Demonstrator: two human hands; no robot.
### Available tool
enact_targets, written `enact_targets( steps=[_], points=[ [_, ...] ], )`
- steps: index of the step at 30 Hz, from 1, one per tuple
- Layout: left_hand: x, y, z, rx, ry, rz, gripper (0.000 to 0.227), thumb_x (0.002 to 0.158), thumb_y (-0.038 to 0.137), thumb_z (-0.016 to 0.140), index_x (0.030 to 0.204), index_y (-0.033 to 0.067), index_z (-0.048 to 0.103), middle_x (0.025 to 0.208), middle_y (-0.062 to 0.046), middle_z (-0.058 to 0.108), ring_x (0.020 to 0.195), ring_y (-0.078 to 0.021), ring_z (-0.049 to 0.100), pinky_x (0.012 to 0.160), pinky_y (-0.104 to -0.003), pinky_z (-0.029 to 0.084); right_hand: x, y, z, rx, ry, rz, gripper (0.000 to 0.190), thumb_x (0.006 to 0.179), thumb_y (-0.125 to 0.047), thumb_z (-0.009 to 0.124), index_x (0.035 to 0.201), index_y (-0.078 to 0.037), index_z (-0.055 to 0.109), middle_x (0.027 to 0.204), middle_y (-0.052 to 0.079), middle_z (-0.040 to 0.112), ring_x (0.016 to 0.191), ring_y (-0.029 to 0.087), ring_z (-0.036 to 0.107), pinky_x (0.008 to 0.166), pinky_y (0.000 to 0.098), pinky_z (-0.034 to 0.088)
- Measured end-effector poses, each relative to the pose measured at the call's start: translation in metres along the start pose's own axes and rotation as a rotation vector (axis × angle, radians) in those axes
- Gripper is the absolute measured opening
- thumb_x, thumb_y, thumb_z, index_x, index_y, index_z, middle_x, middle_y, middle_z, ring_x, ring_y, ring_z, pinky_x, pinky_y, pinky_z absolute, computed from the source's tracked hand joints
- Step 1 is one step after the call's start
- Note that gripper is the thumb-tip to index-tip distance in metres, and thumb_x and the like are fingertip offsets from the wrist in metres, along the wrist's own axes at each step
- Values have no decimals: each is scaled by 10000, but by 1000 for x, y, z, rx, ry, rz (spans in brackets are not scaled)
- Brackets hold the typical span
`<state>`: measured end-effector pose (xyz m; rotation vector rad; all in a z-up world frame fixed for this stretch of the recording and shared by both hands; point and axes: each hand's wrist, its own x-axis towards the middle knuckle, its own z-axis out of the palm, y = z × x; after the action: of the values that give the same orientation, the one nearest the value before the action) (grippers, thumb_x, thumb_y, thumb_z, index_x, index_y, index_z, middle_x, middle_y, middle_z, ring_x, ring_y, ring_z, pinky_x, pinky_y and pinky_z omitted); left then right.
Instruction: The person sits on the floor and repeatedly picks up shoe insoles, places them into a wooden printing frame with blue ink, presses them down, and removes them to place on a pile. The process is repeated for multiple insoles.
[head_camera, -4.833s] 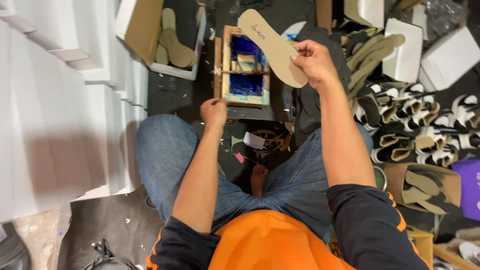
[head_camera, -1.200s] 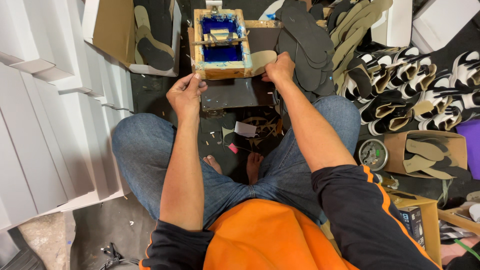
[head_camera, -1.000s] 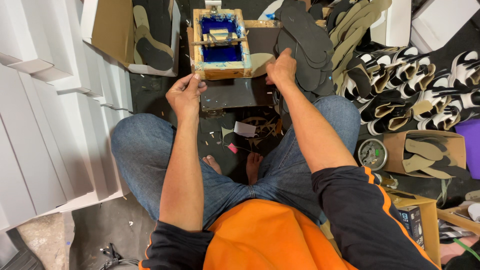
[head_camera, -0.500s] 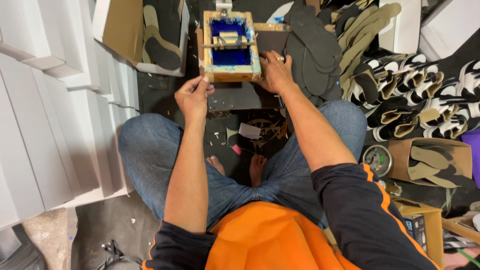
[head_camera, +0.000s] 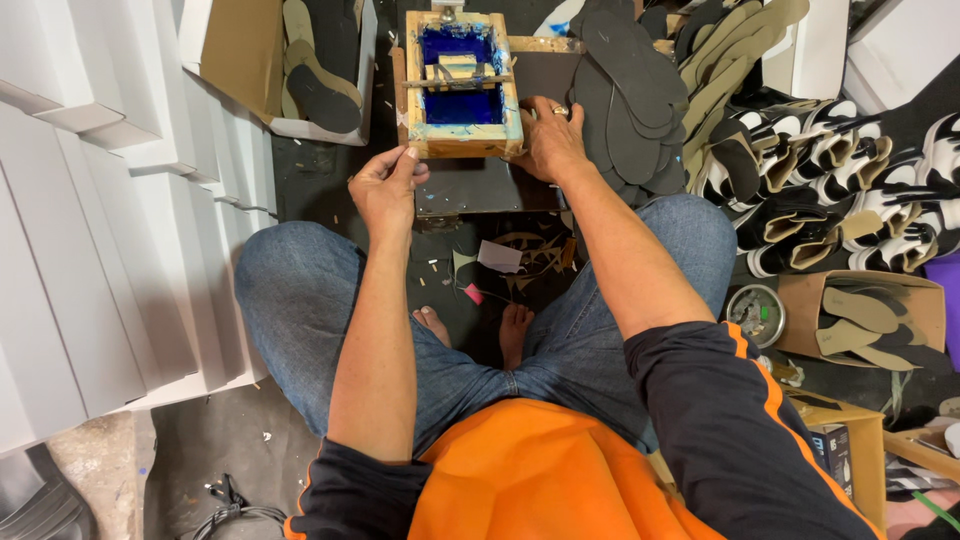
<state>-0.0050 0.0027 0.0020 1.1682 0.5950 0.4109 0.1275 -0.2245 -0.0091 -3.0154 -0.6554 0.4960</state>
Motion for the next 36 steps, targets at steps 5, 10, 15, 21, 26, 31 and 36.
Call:
enact_targets(
  steps=[5, 10, 15, 21, 26, 31, 36],
  points=[
    [-8, 9, 2, 113, 22, -110, 226, 838, 129, 782, 1001, -24, 747, 791, -110, 735, 663, -148, 712, 645, -266, 650, -23, -9, -42, 175, 14, 6, 882, 810, -301, 808, 1547, -169, 342, 1536, 108, 328, 1437, 329, 335, 1165, 638, 28],
    [-14, 15, 3, 326, 72, -283, 231, 863, 249, 699, 929, 32, 745, 739, -63, 712, 624, -125, 675, 627, -248, 601, 5, 36, -27, 266, 157, 95, 653, 871, -43, 579, 1511, -100, 460, 1505, 142, 388, 1393, 355, 385, 1135, 548, 182],
    [9, -38, -11, 757, 17, -189, 316, 871, 392, 701, 921, 91, 784, 875, -57, 769, 882, -243, 709, 838, -385, 521, -3, -26, -55, 384, 390, -357, 376, 963, -78, 684, 1328, -5, 631, 1319, 212, 628, 1207, 387, 588, 1088, 549, 422],
    [10, -54, -17, 757, 11, -89, 242, 853, 320, 738, 835, 82, 778, 788, -67, 749, 828, -270, 688, 827, -402, 505, 37, -56, -15, -126, 266, -471, 650, 956, -200, 758, 1501, -95, 419, 1478, 122, 422, 1160, 416, 572, 951, 637, 441],
    [8, -41, -15, 706, 9, -220, 257, 855, 332, 751, 939, 93, 792, 920, -70, 772, 963, -267, 687, 902, -393, 510, 54, -66, -35, -247, 329, -549, 451, 840, 66, 620, 1288, 12, 607, 1151, 149, 577, 862, 317, 576, 840, 488, 480],
    [8, -45, -18, 667, 14, -244, 238, 847, 311, 763, 932, 92, 797, 900, -52, 781, 918, -235, 710, 881, -369, 518, 51, -51, -51, -195, 337, -690, 335, 759, 98, 723, 1029, -70, 618, 1020, 91, 548, 866, 296, 453, 753, 427, 413],
    [17, -61, -19, 642, 35, -240, 262, 809, 309, 796, 945, 85, 794, 970, -67, 785, 976, -237, 716, 897, -354, 532, 37, -70, -56, -41, 502, -1111, 352, 809, 271, 655, 922, -59, 614, 973, 66, 655, 912, 273, 525, 938, 438, 413]
  ],
)
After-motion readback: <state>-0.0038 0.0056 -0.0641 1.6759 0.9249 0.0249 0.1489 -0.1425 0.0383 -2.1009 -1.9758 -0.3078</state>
